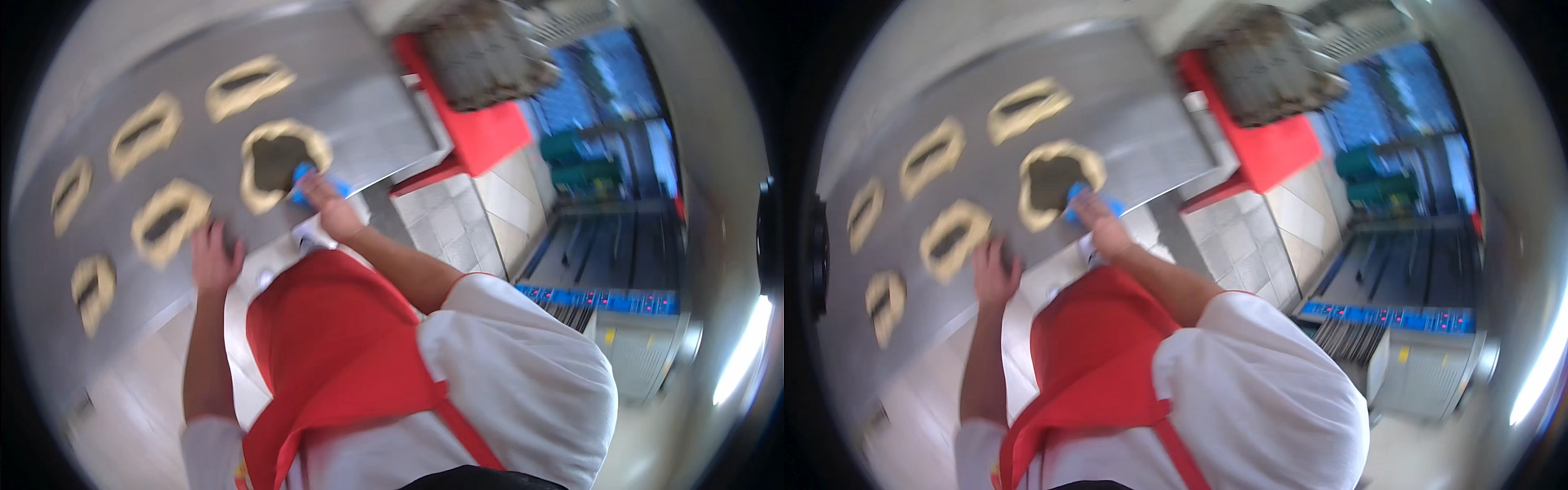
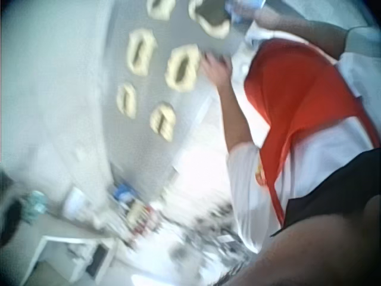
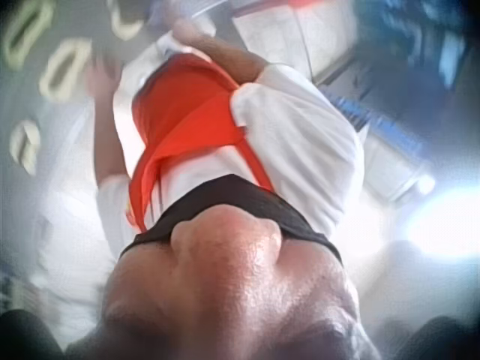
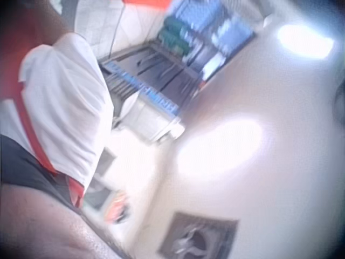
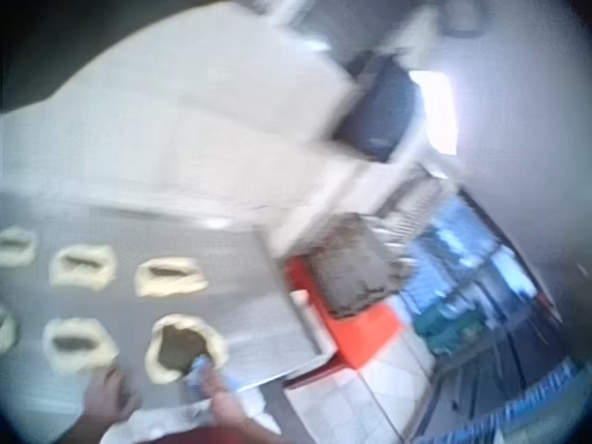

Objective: The person moves empty baking trays and trays filled with dough into a proofer, then shapes dough pieces by hand on a stainless steel table and spreads a dark filling onto them using a scraper.

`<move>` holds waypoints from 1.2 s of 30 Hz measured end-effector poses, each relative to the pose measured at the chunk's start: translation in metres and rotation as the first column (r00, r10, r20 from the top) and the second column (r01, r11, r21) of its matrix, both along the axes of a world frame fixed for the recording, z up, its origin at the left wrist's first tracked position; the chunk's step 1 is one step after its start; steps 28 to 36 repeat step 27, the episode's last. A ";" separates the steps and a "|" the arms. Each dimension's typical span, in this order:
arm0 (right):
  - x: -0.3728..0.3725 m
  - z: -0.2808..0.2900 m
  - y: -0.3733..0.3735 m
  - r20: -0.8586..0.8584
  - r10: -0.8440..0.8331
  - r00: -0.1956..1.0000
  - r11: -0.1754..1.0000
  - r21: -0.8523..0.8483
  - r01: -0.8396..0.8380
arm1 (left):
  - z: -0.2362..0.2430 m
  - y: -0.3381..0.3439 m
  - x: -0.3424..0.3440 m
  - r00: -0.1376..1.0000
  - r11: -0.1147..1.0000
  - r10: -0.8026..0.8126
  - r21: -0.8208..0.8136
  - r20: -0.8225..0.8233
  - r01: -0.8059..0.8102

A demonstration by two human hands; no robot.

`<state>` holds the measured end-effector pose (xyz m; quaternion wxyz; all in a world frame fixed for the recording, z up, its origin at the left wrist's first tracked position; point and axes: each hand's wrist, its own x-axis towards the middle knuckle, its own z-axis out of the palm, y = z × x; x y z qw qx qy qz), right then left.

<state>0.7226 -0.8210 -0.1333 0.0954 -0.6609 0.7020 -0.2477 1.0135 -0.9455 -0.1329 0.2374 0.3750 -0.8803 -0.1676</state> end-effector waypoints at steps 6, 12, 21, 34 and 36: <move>-0.012 0.135 0.003 0.605 -0.230 0.762 0.958 0.003 0.287 | 0.005 0.010 0.006 0.998 1.000 -0.008 0.008 0.056 0.008; -0.048 0.162 -0.019 0.924 -0.015 -0.383 0.845 0.217 0.489 | 0.009 -0.006 -0.011 0.999 0.999 -0.002 0.047 0.035 0.000; -0.091 0.176 -0.129 0.910 -0.005 -0.414 0.954 0.129 0.272 | 0.016 -0.010 -0.014 0.999 0.995 0.012 0.095 0.034 -0.015; -0.100 0.161 -0.218 0.979 -0.129 -0.158 0.988 0.140 0.061 | 0.009 -0.014 -0.016 0.990 0.990 0.077 0.112 0.115 -0.090; -0.100 0.161 -0.218 0.979 -0.129 -0.158 0.988 0.140 0.061 | 0.009 -0.014 -0.016 0.990 0.990 0.077 0.112 0.115 -0.090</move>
